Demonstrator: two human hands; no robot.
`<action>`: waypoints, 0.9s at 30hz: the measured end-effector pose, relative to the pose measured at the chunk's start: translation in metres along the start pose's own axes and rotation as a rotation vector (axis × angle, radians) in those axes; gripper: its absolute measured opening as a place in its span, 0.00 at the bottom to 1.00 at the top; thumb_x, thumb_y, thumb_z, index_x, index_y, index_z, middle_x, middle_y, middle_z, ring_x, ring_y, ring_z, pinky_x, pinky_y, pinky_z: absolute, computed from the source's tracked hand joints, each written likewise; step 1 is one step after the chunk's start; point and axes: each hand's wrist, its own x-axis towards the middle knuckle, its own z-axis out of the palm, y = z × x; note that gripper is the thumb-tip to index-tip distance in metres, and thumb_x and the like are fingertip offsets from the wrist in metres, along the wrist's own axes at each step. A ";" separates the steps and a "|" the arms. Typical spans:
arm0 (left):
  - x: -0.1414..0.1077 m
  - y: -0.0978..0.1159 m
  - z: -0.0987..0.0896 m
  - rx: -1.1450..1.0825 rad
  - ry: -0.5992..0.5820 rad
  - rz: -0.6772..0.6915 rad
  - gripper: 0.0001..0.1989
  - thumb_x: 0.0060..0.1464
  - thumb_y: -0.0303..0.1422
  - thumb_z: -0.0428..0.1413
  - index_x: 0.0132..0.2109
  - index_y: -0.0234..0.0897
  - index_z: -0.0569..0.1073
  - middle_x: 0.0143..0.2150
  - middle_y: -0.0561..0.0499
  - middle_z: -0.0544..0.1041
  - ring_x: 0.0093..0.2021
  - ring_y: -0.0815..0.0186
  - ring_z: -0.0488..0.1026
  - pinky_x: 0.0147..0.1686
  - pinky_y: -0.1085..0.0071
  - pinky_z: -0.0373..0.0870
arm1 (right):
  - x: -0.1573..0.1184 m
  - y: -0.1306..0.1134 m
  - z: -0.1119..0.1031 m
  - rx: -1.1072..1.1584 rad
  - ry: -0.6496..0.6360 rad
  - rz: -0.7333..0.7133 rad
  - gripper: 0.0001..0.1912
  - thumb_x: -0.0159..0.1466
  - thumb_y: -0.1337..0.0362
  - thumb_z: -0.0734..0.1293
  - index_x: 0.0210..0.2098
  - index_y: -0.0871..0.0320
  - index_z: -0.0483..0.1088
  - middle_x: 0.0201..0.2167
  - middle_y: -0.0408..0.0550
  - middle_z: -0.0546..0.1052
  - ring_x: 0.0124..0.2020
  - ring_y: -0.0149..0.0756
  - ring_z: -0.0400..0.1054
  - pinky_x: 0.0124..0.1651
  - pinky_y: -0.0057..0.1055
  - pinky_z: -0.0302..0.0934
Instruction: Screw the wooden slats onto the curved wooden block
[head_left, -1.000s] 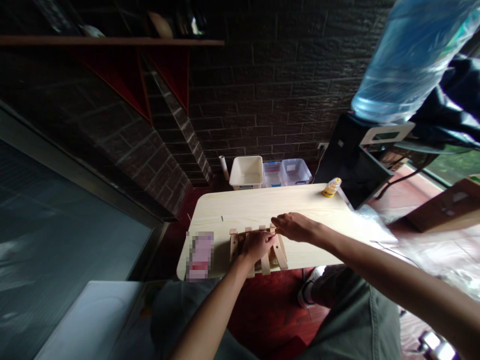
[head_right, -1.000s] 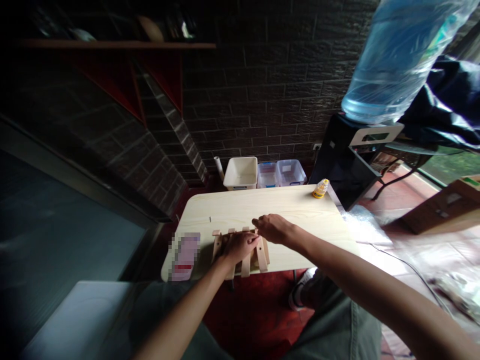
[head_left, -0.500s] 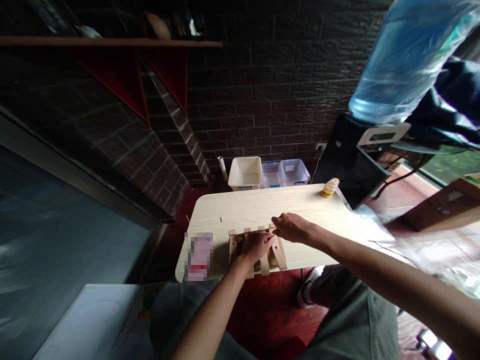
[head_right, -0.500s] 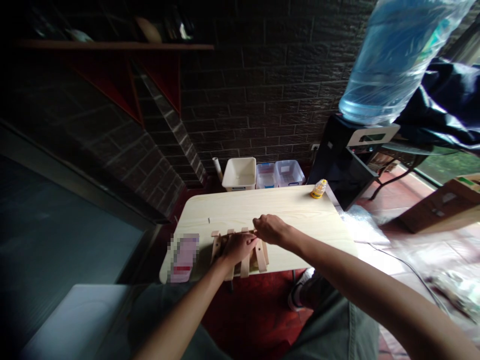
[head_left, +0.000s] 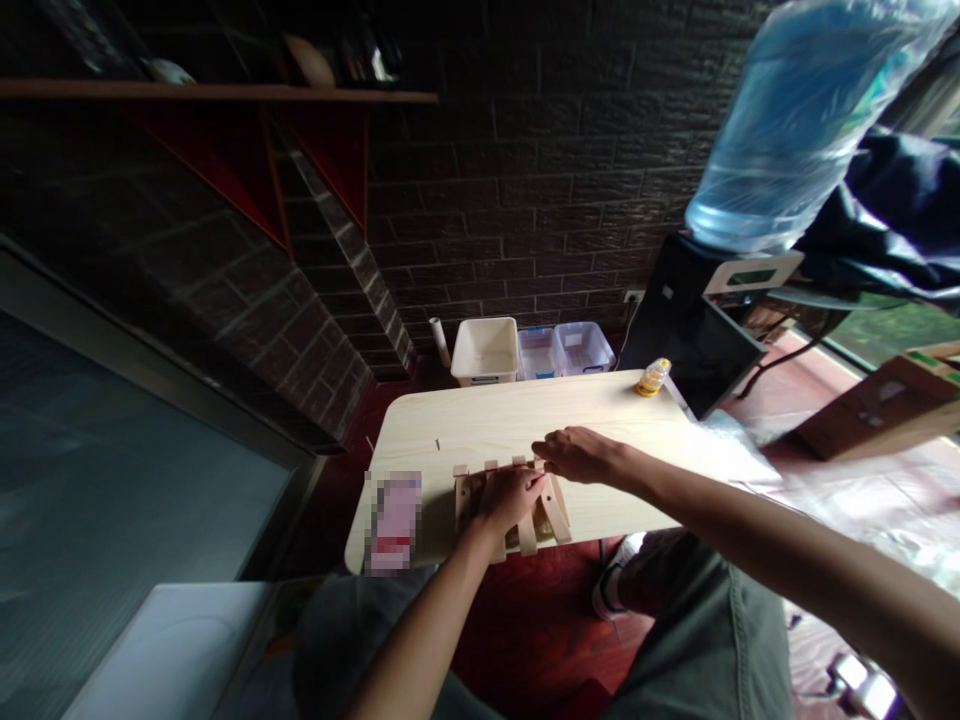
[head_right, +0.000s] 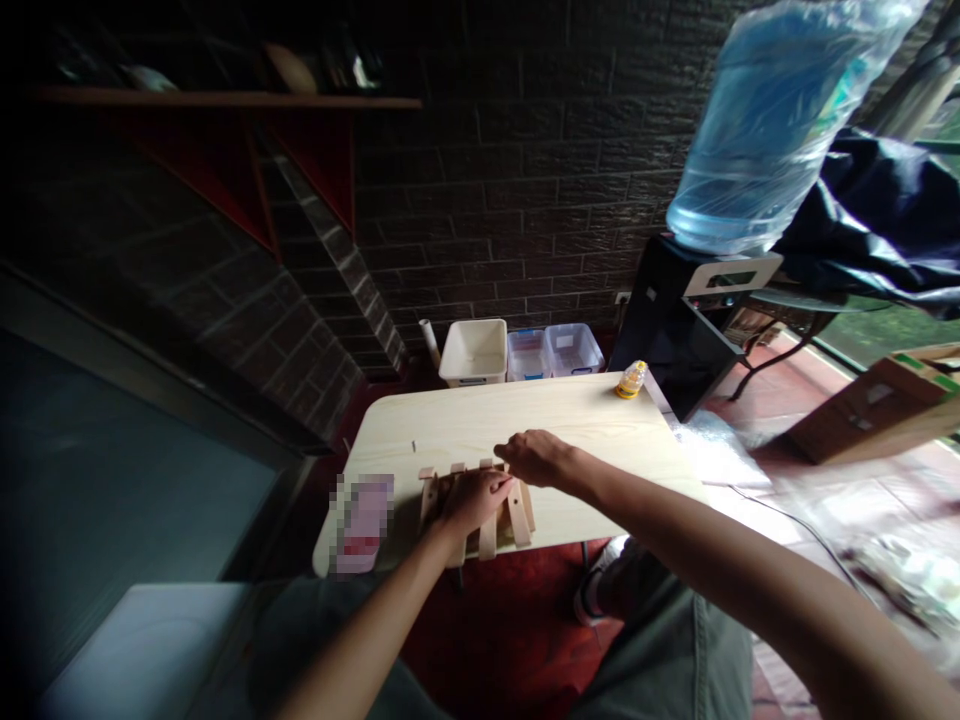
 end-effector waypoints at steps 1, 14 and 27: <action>0.000 0.000 0.000 -0.001 -0.001 0.000 0.17 0.64 0.38 0.49 0.31 0.38 0.76 0.31 0.50 0.79 0.32 0.66 0.73 0.33 0.72 0.59 | 0.001 0.000 0.001 0.005 -0.003 0.003 0.12 0.67 0.66 0.59 0.47 0.61 0.70 0.38 0.56 0.78 0.37 0.42 0.74 0.34 0.30 0.61; 0.001 0.002 -0.003 -0.002 -0.023 -0.009 0.17 0.63 0.36 0.50 0.28 0.37 0.74 0.29 0.51 0.77 0.31 0.67 0.73 0.33 0.73 0.59 | 0.006 -0.004 0.005 0.032 -0.023 0.088 0.14 0.67 0.61 0.61 0.46 0.62 0.71 0.37 0.58 0.78 0.37 0.44 0.75 0.33 0.30 0.62; 0.000 0.004 -0.008 -0.001 -0.025 -0.009 0.14 0.63 0.35 0.49 0.33 0.38 0.76 0.31 0.51 0.78 0.31 0.67 0.73 0.32 0.73 0.60 | -0.004 0.001 0.005 -0.016 0.040 -0.031 0.13 0.66 0.68 0.58 0.46 0.60 0.70 0.36 0.55 0.79 0.35 0.41 0.74 0.31 0.30 0.59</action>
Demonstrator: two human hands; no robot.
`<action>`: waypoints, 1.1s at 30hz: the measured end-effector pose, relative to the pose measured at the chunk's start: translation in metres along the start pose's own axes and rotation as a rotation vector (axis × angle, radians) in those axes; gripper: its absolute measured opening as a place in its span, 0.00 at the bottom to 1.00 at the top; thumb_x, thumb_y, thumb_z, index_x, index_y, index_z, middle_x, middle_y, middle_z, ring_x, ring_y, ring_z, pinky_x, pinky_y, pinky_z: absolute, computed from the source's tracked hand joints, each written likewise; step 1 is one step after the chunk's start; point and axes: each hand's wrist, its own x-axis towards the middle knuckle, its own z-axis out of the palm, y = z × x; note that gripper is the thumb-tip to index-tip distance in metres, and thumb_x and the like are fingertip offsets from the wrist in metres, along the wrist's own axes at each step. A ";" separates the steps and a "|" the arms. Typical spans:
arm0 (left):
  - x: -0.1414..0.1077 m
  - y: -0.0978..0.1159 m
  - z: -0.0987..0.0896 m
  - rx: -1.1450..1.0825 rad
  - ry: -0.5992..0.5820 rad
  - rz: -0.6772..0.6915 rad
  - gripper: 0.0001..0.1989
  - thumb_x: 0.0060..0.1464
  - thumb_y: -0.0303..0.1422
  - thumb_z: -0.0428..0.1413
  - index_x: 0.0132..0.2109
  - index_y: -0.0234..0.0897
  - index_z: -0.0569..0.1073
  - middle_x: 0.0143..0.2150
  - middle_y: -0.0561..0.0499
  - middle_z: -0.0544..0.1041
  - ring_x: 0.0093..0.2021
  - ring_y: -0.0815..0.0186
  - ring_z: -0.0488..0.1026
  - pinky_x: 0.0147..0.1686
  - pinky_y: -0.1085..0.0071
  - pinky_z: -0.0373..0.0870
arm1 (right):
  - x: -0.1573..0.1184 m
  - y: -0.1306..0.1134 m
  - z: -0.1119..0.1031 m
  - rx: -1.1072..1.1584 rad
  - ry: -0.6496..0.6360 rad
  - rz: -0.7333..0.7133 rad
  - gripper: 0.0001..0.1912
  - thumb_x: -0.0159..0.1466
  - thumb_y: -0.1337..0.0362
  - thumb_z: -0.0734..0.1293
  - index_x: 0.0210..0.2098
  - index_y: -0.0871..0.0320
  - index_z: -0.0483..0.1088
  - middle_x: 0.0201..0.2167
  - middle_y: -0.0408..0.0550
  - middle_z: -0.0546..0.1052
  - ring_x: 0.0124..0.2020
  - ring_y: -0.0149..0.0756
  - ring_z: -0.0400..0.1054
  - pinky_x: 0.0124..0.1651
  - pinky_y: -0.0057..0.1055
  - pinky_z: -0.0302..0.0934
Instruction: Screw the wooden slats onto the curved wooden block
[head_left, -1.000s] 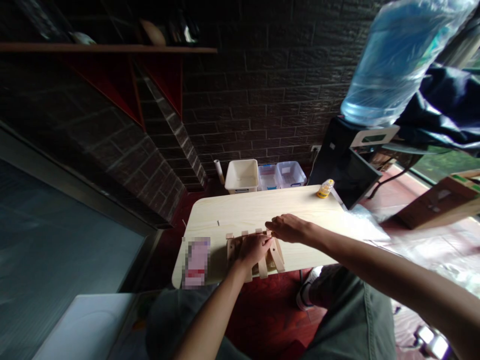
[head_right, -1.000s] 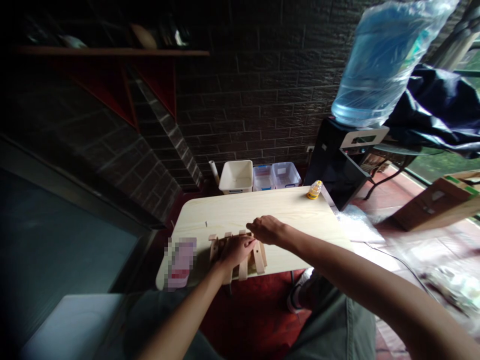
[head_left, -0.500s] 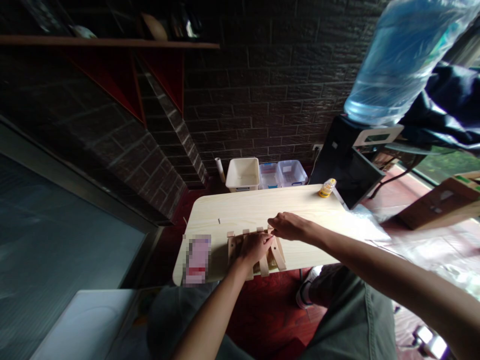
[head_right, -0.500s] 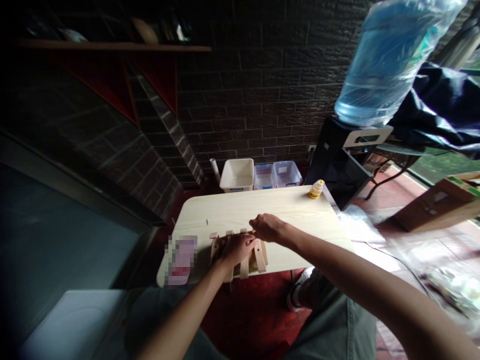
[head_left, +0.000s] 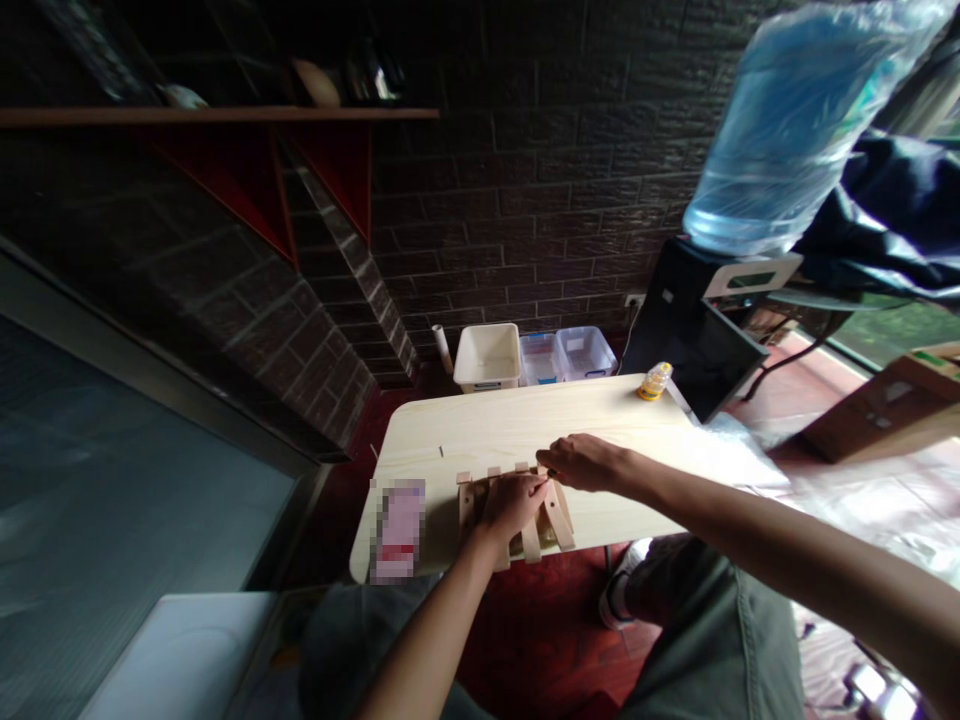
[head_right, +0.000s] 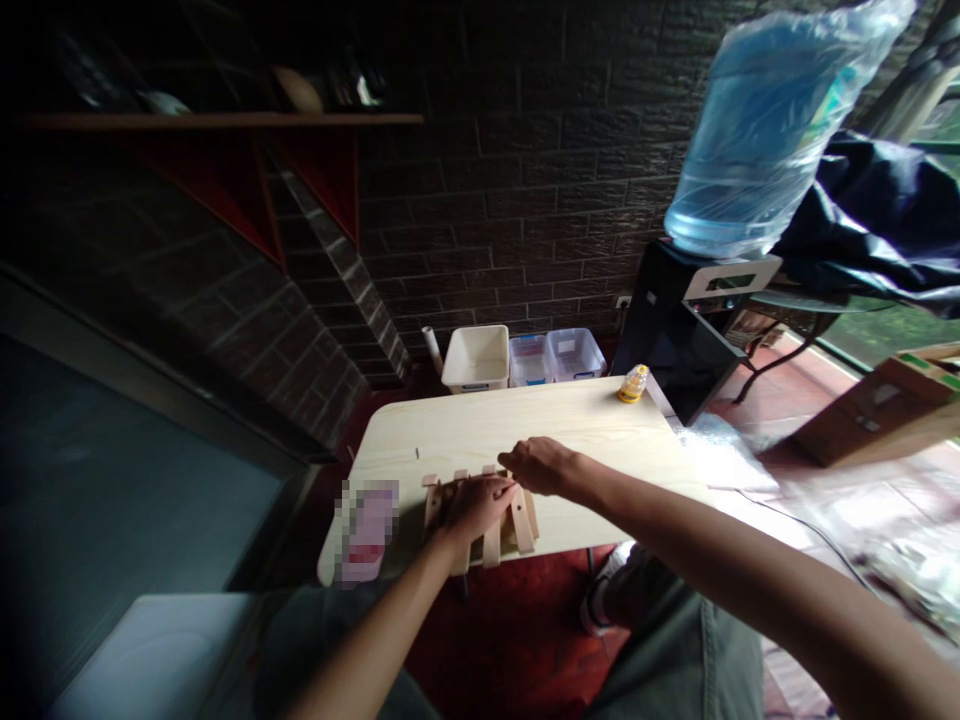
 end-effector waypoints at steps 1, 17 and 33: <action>0.000 0.000 0.000 0.007 -0.010 -0.008 0.15 0.63 0.35 0.50 0.32 0.38 0.76 0.30 0.50 0.78 0.31 0.67 0.72 0.32 0.73 0.60 | 0.001 0.000 0.001 -0.004 0.004 -0.006 0.13 0.67 0.68 0.57 0.46 0.61 0.70 0.36 0.55 0.79 0.34 0.40 0.74 0.31 0.30 0.59; 0.002 0.003 0.000 -0.013 -0.042 -0.063 0.16 0.63 0.39 0.49 0.36 0.39 0.79 0.34 0.48 0.80 0.36 0.63 0.75 0.36 0.71 0.62 | 0.009 0.008 -0.002 0.046 -0.055 0.047 0.12 0.64 0.62 0.63 0.43 0.64 0.71 0.35 0.56 0.78 0.36 0.41 0.74 0.31 0.28 0.59; 0.000 0.003 -0.001 0.014 -0.004 -0.030 0.16 0.63 0.36 0.49 0.29 0.37 0.75 0.27 0.51 0.76 0.28 0.68 0.70 0.31 0.73 0.57 | 0.002 -0.001 -0.008 0.033 -0.029 0.021 0.13 0.66 0.65 0.59 0.47 0.61 0.69 0.36 0.55 0.79 0.34 0.40 0.74 0.32 0.29 0.60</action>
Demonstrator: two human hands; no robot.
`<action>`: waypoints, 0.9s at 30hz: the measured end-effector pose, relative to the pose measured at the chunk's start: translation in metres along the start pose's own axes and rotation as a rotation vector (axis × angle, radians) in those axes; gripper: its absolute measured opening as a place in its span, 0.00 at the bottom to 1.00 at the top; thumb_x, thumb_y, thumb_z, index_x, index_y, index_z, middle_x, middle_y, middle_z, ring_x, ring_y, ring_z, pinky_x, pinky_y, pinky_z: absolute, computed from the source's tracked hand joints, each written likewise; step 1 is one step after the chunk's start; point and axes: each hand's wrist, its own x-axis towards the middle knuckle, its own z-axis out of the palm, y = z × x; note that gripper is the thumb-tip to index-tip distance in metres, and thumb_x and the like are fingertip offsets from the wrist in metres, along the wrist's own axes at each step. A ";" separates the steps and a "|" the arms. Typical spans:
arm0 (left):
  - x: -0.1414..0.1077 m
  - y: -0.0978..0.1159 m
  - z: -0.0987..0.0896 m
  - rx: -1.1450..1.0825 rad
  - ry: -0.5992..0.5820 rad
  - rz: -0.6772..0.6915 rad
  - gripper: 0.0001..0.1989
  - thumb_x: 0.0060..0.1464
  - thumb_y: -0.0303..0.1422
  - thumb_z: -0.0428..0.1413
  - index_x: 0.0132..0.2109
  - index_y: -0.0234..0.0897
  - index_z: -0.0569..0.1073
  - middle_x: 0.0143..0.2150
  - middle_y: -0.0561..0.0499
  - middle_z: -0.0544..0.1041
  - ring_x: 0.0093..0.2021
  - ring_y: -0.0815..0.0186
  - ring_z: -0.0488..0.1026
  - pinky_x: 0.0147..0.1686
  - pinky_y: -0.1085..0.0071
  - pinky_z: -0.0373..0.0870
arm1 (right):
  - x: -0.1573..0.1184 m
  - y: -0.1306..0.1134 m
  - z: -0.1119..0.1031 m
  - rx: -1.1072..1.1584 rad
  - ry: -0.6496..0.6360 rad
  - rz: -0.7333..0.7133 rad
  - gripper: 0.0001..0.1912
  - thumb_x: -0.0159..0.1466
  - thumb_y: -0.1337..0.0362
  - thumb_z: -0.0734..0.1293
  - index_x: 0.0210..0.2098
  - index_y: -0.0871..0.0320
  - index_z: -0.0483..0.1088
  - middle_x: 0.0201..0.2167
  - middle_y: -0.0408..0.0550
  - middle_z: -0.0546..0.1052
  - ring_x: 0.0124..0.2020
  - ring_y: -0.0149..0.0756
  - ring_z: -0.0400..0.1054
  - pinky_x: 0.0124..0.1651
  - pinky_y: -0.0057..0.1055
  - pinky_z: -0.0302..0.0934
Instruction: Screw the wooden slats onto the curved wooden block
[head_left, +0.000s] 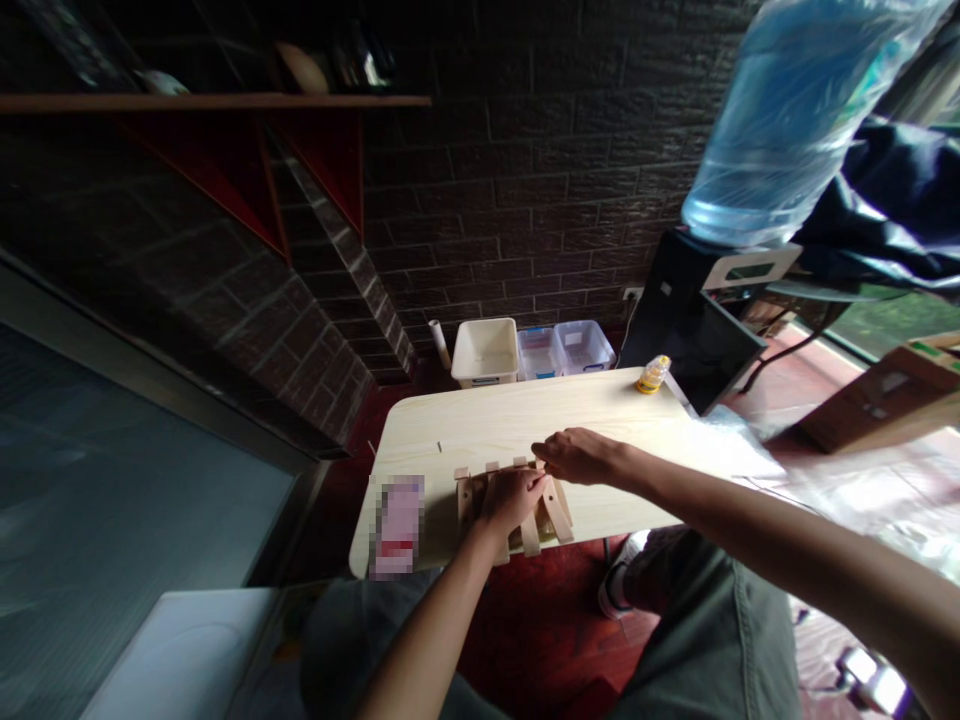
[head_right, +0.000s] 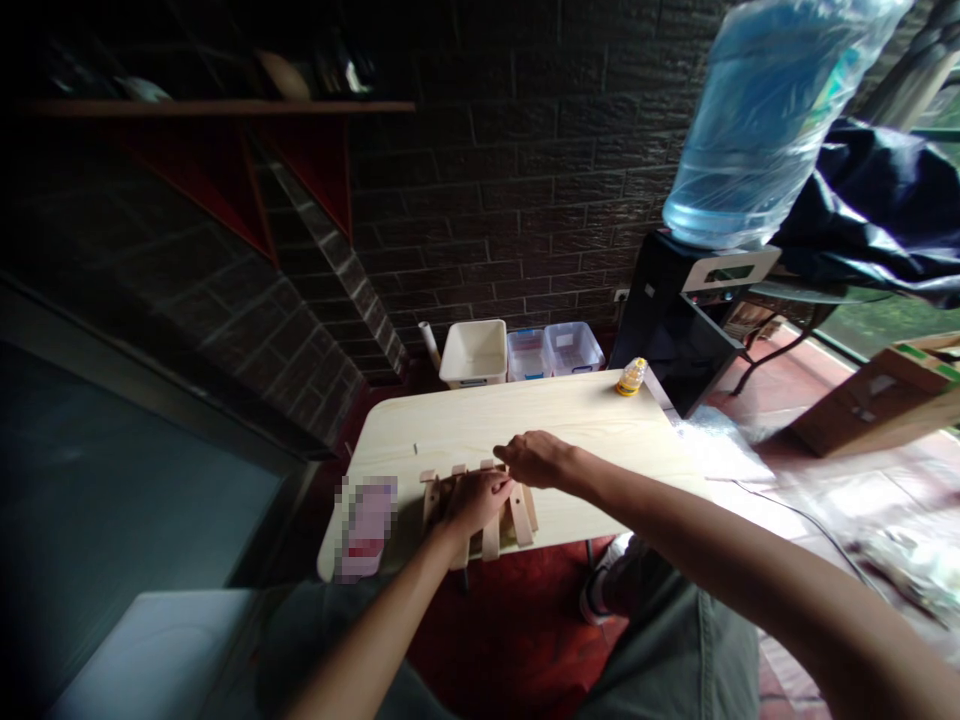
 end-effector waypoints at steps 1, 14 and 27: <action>0.000 -0.001 0.001 -0.002 0.001 -0.001 0.16 0.63 0.36 0.49 0.29 0.37 0.75 0.28 0.51 0.76 0.29 0.68 0.70 0.31 0.73 0.58 | 0.002 0.001 0.001 0.002 -0.007 0.002 0.13 0.66 0.65 0.59 0.47 0.62 0.69 0.36 0.56 0.79 0.35 0.40 0.74 0.32 0.29 0.60; 0.002 -0.005 0.006 -0.056 -0.012 0.004 0.15 0.64 0.37 0.49 0.37 0.39 0.78 0.34 0.49 0.80 0.35 0.64 0.75 0.36 0.71 0.62 | 0.004 0.008 0.006 0.013 -0.012 0.058 0.15 0.66 0.61 0.60 0.46 0.64 0.69 0.36 0.58 0.78 0.36 0.43 0.75 0.29 0.29 0.58; -0.002 0.001 0.001 -0.010 0.045 0.016 0.16 0.62 0.35 0.51 0.28 0.35 0.74 0.25 0.52 0.74 0.25 0.71 0.66 0.28 0.73 0.53 | -0.004 -0.004 -0.004 -0.040 0.007 -0.016 0.13 0.68 0.67 0.57 0.48 0.61 0.68 0.37 0.56 0.78 0.34 0.41 0.75 0.30 0.30 0.60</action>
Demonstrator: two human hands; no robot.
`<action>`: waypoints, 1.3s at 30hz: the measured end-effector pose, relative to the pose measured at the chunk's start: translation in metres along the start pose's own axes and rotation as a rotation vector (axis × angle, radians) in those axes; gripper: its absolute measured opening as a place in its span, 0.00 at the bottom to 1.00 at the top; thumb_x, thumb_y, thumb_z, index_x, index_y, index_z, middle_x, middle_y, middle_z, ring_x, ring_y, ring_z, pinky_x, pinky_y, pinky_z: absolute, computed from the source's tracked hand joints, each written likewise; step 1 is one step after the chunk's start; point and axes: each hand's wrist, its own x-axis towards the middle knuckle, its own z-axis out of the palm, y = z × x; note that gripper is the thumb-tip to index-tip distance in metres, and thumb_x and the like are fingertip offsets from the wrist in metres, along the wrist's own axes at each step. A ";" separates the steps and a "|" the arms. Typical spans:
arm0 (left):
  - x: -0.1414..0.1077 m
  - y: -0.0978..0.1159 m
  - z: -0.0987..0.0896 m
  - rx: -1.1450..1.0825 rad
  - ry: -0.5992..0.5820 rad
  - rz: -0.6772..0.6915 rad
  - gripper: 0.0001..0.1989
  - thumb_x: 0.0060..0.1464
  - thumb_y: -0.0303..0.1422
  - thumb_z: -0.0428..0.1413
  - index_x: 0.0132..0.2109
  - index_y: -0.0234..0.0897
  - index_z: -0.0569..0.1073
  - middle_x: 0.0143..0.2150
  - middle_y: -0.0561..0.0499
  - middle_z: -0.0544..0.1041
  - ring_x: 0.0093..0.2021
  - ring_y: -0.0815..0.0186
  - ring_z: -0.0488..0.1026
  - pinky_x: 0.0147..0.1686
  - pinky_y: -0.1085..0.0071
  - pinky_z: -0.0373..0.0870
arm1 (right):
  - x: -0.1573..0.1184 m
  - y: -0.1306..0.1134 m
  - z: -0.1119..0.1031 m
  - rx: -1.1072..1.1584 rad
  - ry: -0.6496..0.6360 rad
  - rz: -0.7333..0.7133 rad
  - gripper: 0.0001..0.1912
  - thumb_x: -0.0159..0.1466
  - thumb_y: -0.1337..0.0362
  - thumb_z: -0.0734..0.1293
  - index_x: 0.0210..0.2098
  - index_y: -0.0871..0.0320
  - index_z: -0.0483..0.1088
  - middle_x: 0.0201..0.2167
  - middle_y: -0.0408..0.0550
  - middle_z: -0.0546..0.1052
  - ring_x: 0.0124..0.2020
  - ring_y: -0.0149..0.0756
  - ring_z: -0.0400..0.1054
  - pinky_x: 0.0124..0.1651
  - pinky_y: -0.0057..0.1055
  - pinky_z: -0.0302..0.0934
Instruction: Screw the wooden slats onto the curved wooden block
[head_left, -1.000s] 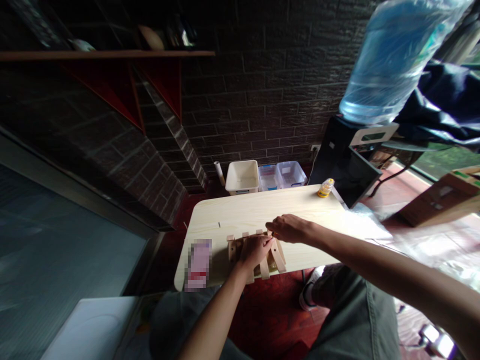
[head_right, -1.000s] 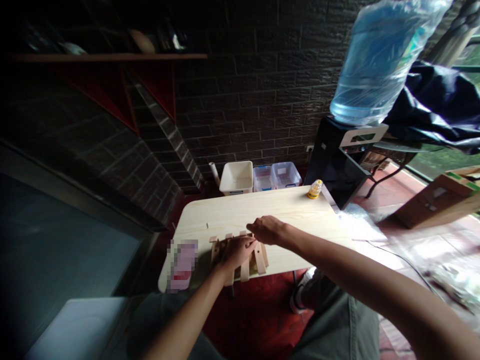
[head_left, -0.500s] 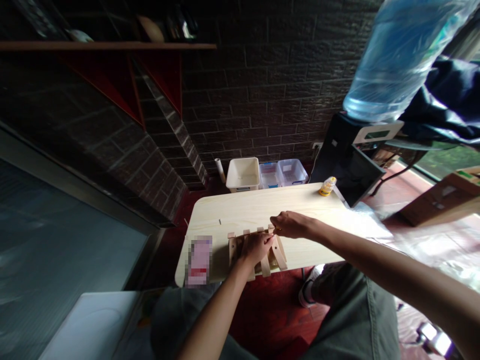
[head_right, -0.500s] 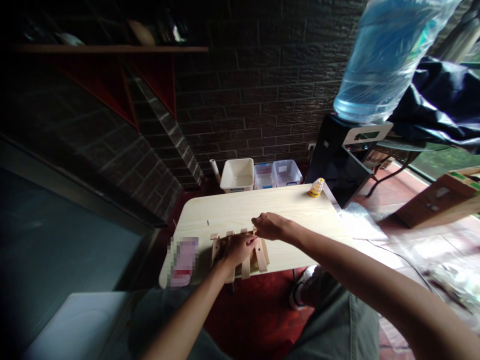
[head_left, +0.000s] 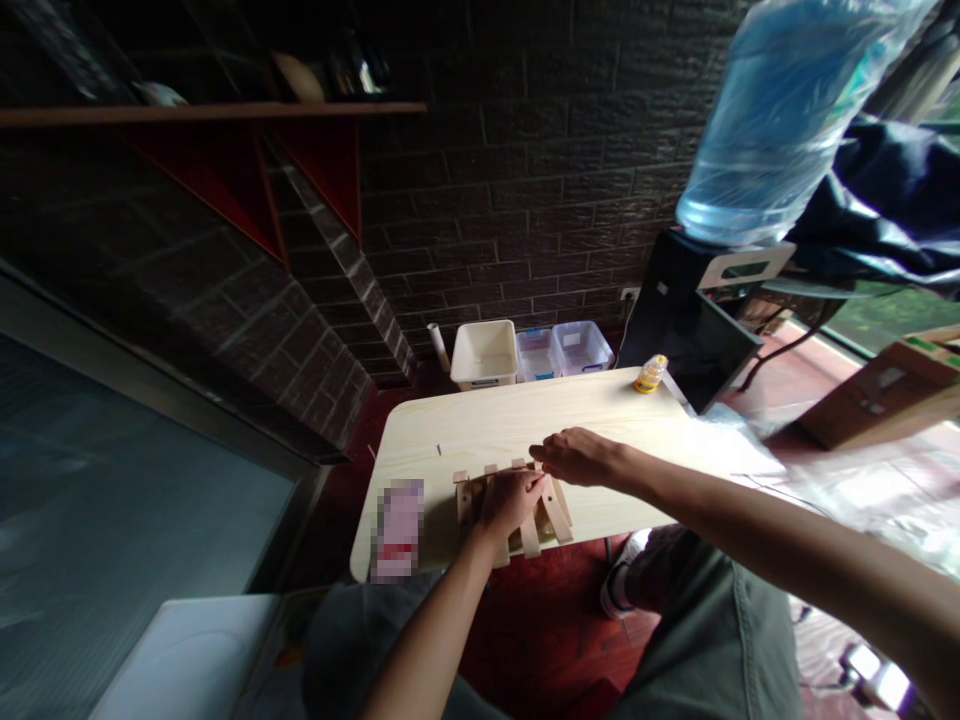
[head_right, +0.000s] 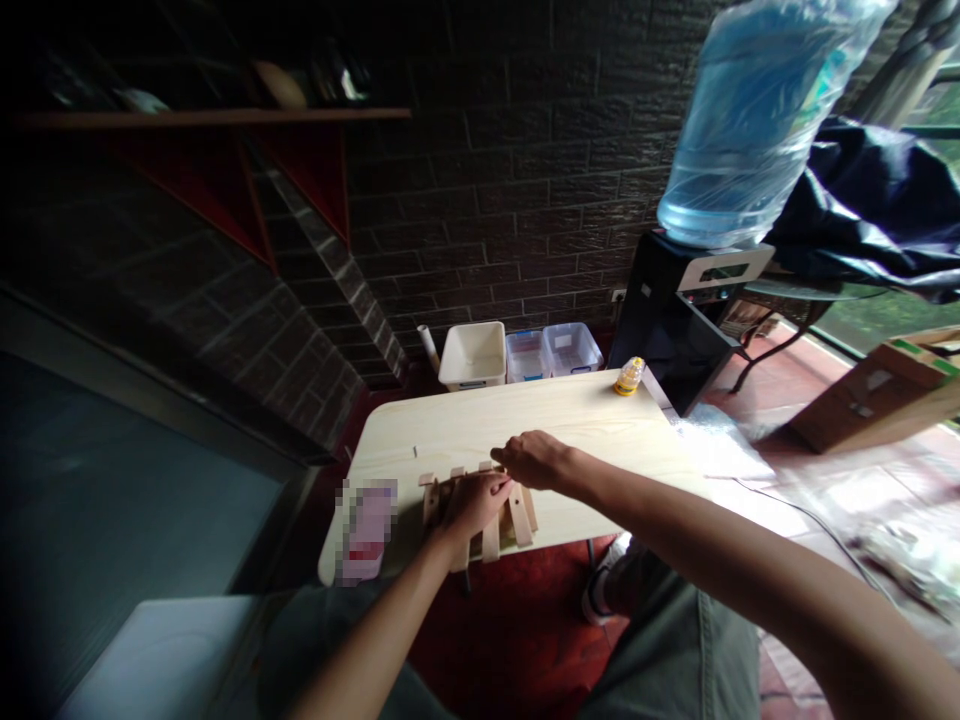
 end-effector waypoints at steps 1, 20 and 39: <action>0.000 0.000 0.000 0.000 0.000 -0.002 0.16 0.62 0.36 0.51 0.28 0.35 0.73 0.25 0.52 0.74 0.25 0.71 0.66 0.28 0.73 0.53 | 0.001 -0.001 0.001 -0.004 0.000 -0.004 0.13 0.68 0.67 0.56 0.48 0.61 0.68 0.37 0.56 0.78 0.34 0.41 0.75 0.30 0.30 0.60; 0.004 -0.004 0.004 0.010 -0.047 -0.007 0.17 0.63 0.38 0.49 0.30 0.37 0.75 0.27 0.51 0.76 0.27 0.68 0.70 0.30 0.73 0.57 | 0.008 0.007 0.019 0.057 0.024 0.104 0.15 0.69 0.60 0.58 0.49 0.63 0.65 0.34 0.57 0.78 0.34 0.43 0.75 0.29 0.30 0.59; 0.004 -0.006 0.009 0.009 -0.071 -0.041 0.16 0.64 0.39 0.48 0.34 0.39 0.77 0.31 0.51 0.77 0.33 0.66 0.72 0.34 0.72 0.58 | 0.003 0.013 0.020 0.006 0.042 0.008 0.14 0.69 0.64 0.56 0.50 0.65 0.63 0.35 0.57 0.78 0.34 0.42 0.74 0.28 0.30 0.56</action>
